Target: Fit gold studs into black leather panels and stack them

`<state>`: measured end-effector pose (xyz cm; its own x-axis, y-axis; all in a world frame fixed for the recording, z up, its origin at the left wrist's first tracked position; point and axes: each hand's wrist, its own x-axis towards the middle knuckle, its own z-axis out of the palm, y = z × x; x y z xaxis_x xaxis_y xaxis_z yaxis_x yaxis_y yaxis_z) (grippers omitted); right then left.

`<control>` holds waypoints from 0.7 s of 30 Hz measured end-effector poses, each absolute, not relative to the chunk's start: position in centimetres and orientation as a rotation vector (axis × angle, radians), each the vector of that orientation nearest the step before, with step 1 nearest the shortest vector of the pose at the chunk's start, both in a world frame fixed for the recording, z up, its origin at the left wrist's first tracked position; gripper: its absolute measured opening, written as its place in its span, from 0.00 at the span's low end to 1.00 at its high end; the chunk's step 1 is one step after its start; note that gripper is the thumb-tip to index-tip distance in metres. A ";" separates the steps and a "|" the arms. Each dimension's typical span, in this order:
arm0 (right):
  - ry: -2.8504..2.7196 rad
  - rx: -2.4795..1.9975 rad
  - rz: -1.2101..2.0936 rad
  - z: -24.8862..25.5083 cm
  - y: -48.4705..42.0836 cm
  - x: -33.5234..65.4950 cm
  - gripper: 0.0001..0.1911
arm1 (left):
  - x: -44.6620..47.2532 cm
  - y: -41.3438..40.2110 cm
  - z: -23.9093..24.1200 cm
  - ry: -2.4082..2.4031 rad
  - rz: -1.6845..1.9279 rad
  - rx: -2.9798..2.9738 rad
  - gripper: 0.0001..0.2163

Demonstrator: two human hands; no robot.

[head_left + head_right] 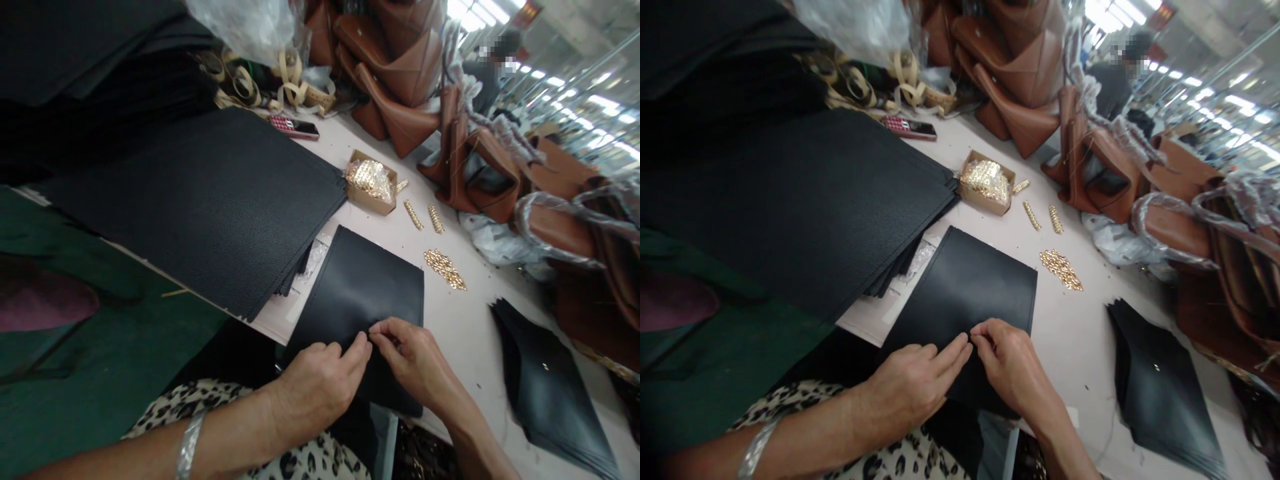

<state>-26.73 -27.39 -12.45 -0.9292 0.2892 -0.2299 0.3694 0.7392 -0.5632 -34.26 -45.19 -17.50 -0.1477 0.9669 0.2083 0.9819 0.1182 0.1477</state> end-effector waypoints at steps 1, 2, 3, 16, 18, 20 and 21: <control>2.806 0.529 -0.942 -12.4 -27.4 -26.8 0.09 | -34.2 -45.2 -17.5 -2.301 -0.398 -2.003 0.22; 2.803 0.524 -0.934 -12.4 -27.3 -26.8 0.08 | -34.2 -45.3 -17.6 -2.298 -0.411 -1.997 0.22; 2.802 0.520 -0.925 -12.4 -27.2 -26.9 0.08 | -34.2 -45.3 -17.6 -2.296 -0.422 -1.992 0.21; 2.793 0.390 -0.985 -12.5 -26.7 -27.4 0.09 | -34.2 -45.4 -17.5 -2.300 -0.454 -2.005 0.20; 2.755 0.462 -0.966 -12.3 -26.8 -27.6 0.09 | -34.2 -45.4 -17.6 -2.302 -0.472 -2.000 0.20; 2.697 0.562 -0.938 -12.1 -26.9 -27.8 0.09 | -34.2 -45.4 -17.6 -2.310 -0.487 -1.985 0.20; 2.665 0.604 -0.925 -12.0 -27.0 -27.9 0.08 | -34.2 -45.3 -17.6 -2.315 -0.492 -1.982 0.20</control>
